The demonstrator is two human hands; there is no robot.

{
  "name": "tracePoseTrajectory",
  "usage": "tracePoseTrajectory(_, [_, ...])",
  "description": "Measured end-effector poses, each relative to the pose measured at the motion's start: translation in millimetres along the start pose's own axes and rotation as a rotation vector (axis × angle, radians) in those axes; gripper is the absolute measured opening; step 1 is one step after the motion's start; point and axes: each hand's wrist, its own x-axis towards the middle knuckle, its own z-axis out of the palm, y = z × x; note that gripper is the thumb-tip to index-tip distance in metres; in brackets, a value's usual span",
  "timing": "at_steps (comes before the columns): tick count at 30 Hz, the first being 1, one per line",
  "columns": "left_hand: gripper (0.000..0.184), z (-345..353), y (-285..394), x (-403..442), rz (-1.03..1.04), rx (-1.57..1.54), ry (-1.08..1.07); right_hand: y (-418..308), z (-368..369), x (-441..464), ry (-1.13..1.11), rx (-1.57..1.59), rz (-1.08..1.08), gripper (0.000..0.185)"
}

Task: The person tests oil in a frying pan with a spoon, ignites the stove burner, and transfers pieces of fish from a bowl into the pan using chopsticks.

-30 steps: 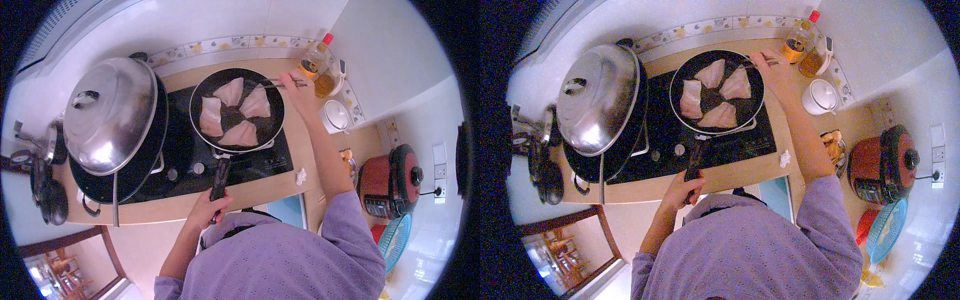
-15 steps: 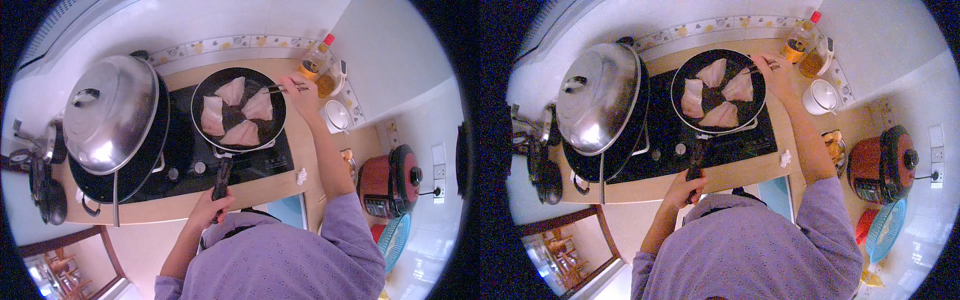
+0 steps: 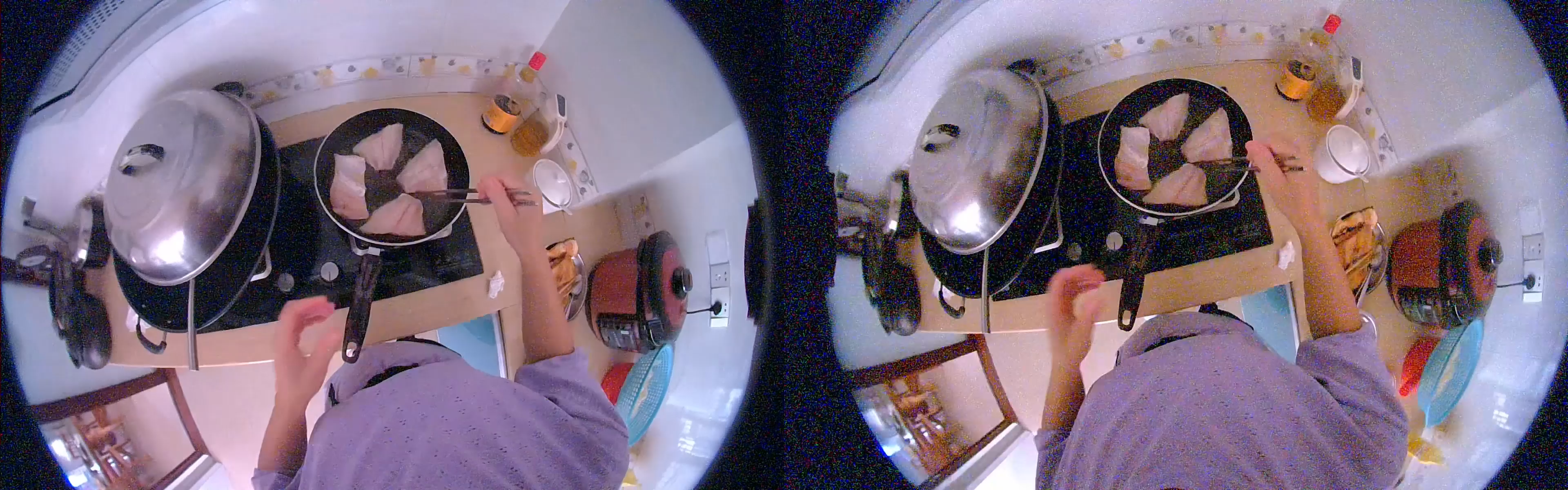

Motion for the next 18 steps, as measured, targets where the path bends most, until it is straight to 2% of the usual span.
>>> tracePoseTrajectory(1, [0.035, -14, 21, 0, 0.329, -0.048, -0.039, -2, 0, -2, 0.006, 0.000, 0.010, 0.017])
tracePoseTrajectory(2, [0.036, -20, 49, -10, 0.460, -0.180, -0.004, -4, 0, -2, 0.034, -0.028, -0.036, 0.017])
tracePoseTrajectory(3, [0.036, -25, 72, -13, 0.455, -0.178, -0.016, -7, 1, -3, 0.065, -0.053, -0.081, 0.018])
tracePoseTrajectory(7, [0.023, -37, 143, -11, 1.418, -0.629, -0.073, -17, 9, -5, 0.172, -0.004, -0.016, 0.018])
tracePoseTrajectory(10, [0.018, -16, 160, -9, 1.382, -0.750, -0.044, -4, 3, 0, 0.213, -0.118, -0.006, 0.017])
tracePoseTrajectory(12, [0.013, -16, 156, -14, 1.292, -0.803, -0.104, 5, 3, 6, 0.161, -0.337, -0.115, 0.016])
tracePoseTrajectory(18, [0.013, -17, 153, -21, 1.295, -0.777, -0.060, 36, 21, 16, 0.219, -0.324, -0.180, 0.015])
